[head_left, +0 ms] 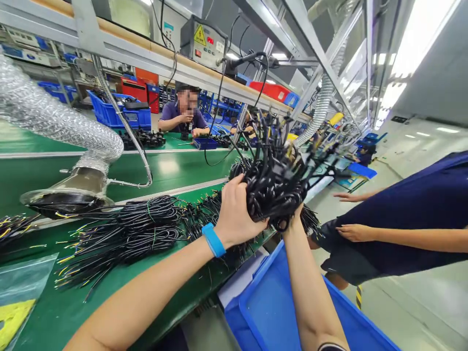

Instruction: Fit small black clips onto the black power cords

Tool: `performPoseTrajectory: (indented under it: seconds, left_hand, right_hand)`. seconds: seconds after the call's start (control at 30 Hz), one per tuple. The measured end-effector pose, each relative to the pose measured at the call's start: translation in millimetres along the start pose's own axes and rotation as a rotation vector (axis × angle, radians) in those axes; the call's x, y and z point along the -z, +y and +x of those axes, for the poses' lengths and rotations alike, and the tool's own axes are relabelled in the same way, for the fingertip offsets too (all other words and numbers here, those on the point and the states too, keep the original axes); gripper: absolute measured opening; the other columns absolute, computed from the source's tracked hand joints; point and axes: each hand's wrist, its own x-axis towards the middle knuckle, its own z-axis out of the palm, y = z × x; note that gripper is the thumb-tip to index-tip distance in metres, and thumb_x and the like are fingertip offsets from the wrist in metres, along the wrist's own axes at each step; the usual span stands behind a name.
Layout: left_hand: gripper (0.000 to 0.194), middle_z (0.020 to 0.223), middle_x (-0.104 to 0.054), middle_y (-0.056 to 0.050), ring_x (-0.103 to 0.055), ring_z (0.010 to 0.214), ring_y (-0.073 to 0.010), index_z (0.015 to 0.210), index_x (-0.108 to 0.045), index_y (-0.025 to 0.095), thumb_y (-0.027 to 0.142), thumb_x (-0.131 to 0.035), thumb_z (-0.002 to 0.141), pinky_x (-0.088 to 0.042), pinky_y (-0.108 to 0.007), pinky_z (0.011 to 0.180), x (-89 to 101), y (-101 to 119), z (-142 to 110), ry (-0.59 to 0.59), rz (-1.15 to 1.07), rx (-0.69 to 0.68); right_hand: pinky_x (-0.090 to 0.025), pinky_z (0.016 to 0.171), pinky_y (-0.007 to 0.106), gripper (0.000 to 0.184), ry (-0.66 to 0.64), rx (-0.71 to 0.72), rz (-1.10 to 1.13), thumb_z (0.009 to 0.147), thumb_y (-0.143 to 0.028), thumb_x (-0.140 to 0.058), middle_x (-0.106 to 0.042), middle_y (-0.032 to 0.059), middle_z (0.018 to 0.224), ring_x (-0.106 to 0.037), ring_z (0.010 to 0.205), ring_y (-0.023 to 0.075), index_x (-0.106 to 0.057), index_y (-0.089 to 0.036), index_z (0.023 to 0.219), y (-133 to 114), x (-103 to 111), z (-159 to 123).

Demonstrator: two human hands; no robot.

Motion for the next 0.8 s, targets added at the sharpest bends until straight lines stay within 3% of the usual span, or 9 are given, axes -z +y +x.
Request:
performPoseTrajectory:
  seconds: [0.1, 0.2, 0.27, 0.37, 0.57, 0.7, 0.8]
  left_hand:
    - [0.067, 0.126, -0.045, -0.015, -0.043, 0.127, -0.0321, 0.114, -0.041, 0.018, 0.025, -0.078, 0.059, -0.04, -0.05, 0.105, 9.9, -0.7, 15.2, 0.036, -0.004, 0.012]
    - [0.067, 0.122, -0.045, -0.012, -0.046, 0.121, -0.0296, 0.114, -0.041, 0.017, 0.024, -0.079, 0.059, -0.043, -0.048, 0.103, 18.2, 6.6, 23.7, 0.054, 0.011, 0.011]
    - [0.067, 0.121, -0.045, -0.01, -0.046, 0.12, -0.0294, 0.115, -0.041, 0.018, 0.023, -0.079, 0.059, -0.043, -0.049, 0.102, 20.7, 15.8, 25.2, 0.045, 0.022, -0.001]
    - [0.066, 0.118, -0.046, -0.009, -0.047, 0.119, -0.0298, 0.113, -0.041, 0.02, 0.023, -0.08, 0.06, -0.045, -0.049, 0.099, 18.1, 33.8, 22.6, 0.004, -0.002, -0.02]
    - [0.069, 0.117, -0.046, -0.007, -0.049, 0.115, -0.0272, 0.115, -0.042, 0.019, 0.025, -0.082, 0.059, -0.044, -0.046, 0.099, -7.1, 76.8, 4.1, -0.156, -0.208, 0.0]
    - [0.068, 0.114, -0.049, -0.006, -0.052, 0.11, -0.0251, 0.114, -0.045, 0.018, 0.025, -0.083, 0.058, -0.045, -0.042, 0.096, -27.2, 107.2, -19.3, -0.362, -0.406, 0.083]
    - [0.068, 0.116, -0.052, -0.007, -0.053, 0.111, -0.0261, 0.114, -0.047, 0.017, 0.026, -0.084, 0.057, -0.045, -0.043, 0.098, -42.2, 118.3, -43.5, -0.544, -0.527, 0.187]
  right_hand:
    - [-0.05, 0.097, 0.047, 0.053, 0.046, -0.008, 0.096, 0.089, -0.062, -0.052, -0.069, 0.0049, 0.115, -0.061, 0.113, 0.0291, -0.061, -0.024, 0.124, -9.0, -0.4, 13.9]
    - [-0.052, 0.097, 0.049, 0.067, 0.074, -0.051, 0.345, 0.079, -0.078, -0.047, -0.074, 0.0024, 0.101, -0.063, 0.112, 0.0317, -0.065, -0.028, 0.119, -22.2, 0.7, 18.9]
    - [-0.053, 0.095, 0.05, 0.07, 0.081, -0.098, 0.518, 0.074, -0.082, -0.047, -0.075, 0.0025, 0.097, -0.065, 0.11, 0.0319, -0.066, -0.028, 0.113, -30.3, 4.8, 13.1]
    - [-0.055, 0.093, 0.049, 0.068, 0.121, -0.141, 0.605, 0.071, -0.082, -0.049, -0.075, 0.0027, 0.094, -0.065, 0.109, 0.0313, -0.066, -0.027, 0.107, -38.7, 19.2, -7.7]
    - [-0.055, 0.094, 0.041, 0.051, 0.328, -0.244, 0.66, 0.069, -0.073, -0.06, -0.075, -0.001, 0.085, -0.066, 0.108, 0.0282, -0.067, -0.026, 0.087, -49.0, 70.6, -80.4]
    - [-0.055, 0.094, 0.038, 0.04, 0.555, -0.233, 0.77, 0.062, -0.056, -0.077, -0.076, -0.0035, 0.084, -0.068, 0.105, 0.0267, -0.069, -0.026, 0.087, -56.9, 96.3, -149.1]
    - [-0.056, 0.093, 0.036, 0.039, 0.68, -0.344, 0.84, 0.059, -0.05, -0.082, -0.077, -0.0032, 0.083, -0.07, 0.099, 0.026, -0.071, -0.026, 0.087, -56.3, 100.8, -204.5]
